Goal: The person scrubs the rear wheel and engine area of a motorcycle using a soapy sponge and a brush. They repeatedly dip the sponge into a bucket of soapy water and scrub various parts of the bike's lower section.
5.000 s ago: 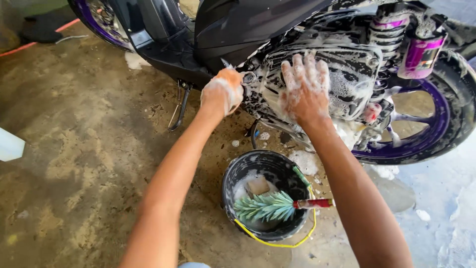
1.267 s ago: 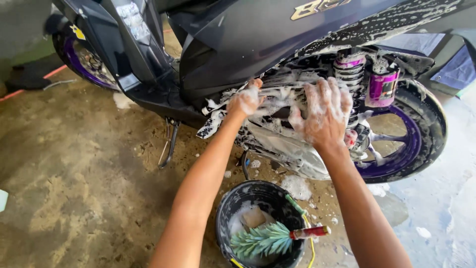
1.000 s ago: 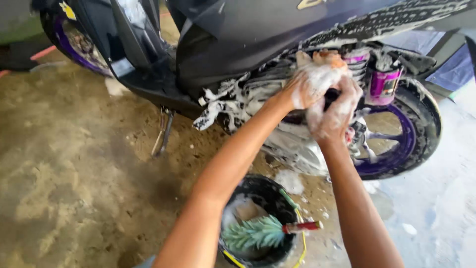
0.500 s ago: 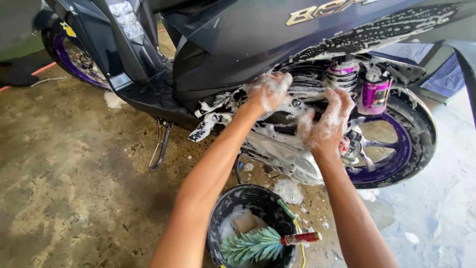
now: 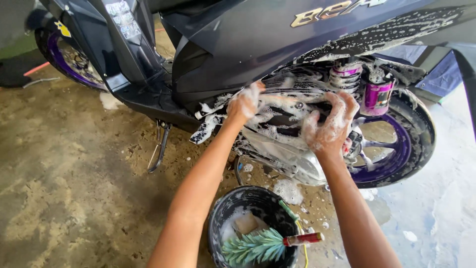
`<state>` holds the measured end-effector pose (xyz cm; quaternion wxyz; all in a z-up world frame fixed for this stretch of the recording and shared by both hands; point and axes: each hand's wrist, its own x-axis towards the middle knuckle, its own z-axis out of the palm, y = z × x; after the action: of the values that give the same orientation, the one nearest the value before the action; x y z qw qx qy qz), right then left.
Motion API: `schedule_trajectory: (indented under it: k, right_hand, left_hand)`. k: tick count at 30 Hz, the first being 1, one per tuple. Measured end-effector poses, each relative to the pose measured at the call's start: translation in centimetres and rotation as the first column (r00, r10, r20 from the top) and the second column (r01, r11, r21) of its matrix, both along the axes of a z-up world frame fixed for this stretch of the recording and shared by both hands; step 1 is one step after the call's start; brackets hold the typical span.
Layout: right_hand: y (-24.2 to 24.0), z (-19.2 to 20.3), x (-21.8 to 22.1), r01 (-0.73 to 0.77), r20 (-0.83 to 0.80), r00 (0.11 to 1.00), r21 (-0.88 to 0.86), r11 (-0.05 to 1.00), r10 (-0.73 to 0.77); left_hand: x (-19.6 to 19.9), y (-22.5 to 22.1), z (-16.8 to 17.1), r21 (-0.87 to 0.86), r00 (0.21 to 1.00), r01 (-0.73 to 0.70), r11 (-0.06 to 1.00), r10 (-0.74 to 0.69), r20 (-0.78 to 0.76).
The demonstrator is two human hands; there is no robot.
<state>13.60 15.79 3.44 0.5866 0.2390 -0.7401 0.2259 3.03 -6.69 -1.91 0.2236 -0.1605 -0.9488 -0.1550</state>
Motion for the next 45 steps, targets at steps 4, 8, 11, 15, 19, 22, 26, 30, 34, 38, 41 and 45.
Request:
schedule_trajectory:
  k: [4, 8, 11, 15, 19, 22, 26, 30, 34, 38, 41, 45]
  right_hand:
    - [-0.1, 0.0, -0.3, 0.007, -0.018, 1.000, -0.012, 1.000, -0.007]
    - [-0.1, 0.1, -0.1, -0.009, -0.013, 1.000, -0.010, 1.000, 0.009]
    - [-0.1, -0.2, -0.1, -0.008, -0.015, 1.000, -0.015, 1.000, 0.007]
    - [0.0, 0.0, 0.0, -0.003, 0.000, 1.000, 0.001, 1.000, 0.003]
    - [-0.1, 0.1, 0.1, -0.008, 0.011, 1.000, -0.009, 1.000, 0.008]
    - [0.0, 0.5, 0.0, -0.009, -0.009, 1.000, 0.003, 1.000, 0.009]
    - [-0.4, 0.6, 0.5, 0.008, -0.020, 1.000, 0.012, 1.000, -0.008]
    - [-0.4, 0.9, 0.3, -0.012, -0.060, 0.998, 0.018, 1.000, 0.013]
    - [-0.2, 0.4, 0.1, -0.010, -0.038, 0.999, -0.003, 1.000, 0.010]
    - [0.0, 0.2, -0.1, 0.000, -0.035, 0.999, -0.007, 1.000, -0.001]
    - [0.3, -0.1, -0.2, -0.012, -0.001, 1.000, -0.020, 1.000, 0.012]
    - [-0.3, 0.2, 0.4, -0.013, -0.003, 1.000, -0.014, 1.000, 0.013]
  left_hand:
    - [-1.3, 4.2, 0.4, 0.494, 0.963, 0.136, 0.859, 0.003, -0.270]
    - [7.7, 5.5, 7.4, 0.570, 0.814, 0.426, 0.702, -0.023, -0.581]
    - [3.6, 4.9, 3.9, 0.538, 0.724, 0.510, 0.671, 0.002, -0.689]
    - [6.5, 3.3, 4.8, 0.420, 0.638, 0.439, 0.795, 0.053, -0.768]
    - [4.1, 1.4, 0.2, 0.645, 0.896, 0.174, 0.744, 0.152, -0.417]
    - [5.7, 2.8, 2.4, 0.780, 0.920, 0.294, 0.552, 0.057, -0.387]
    - [10.0, 7.4, 7.6, 0.527, 0.461, 0.845, -0.096, -0.369, -0.807]
    - [-4.8, 13.2, 1.0, 0.426, 0.709, 0.610, 0.669, -0.220, -0.670]
    - [0.3, 7.1, 2.8, 0.662, 0.759, 0.640, 0.391, -0.455, -0.466]
    - [-2.7, 4.1, -4.4, 0.541, 0.945, 0.081, 0.837, 0.108, -0.308]
    - [1.6, 6.6, 3.0, 0.377, 0.648, 0.338, 0.862, 0.077, -0.758]
    - [2.4, 7.7, 4.7, 0.086, 0.416, 0.234, 0.969, -0.020, -0.909]
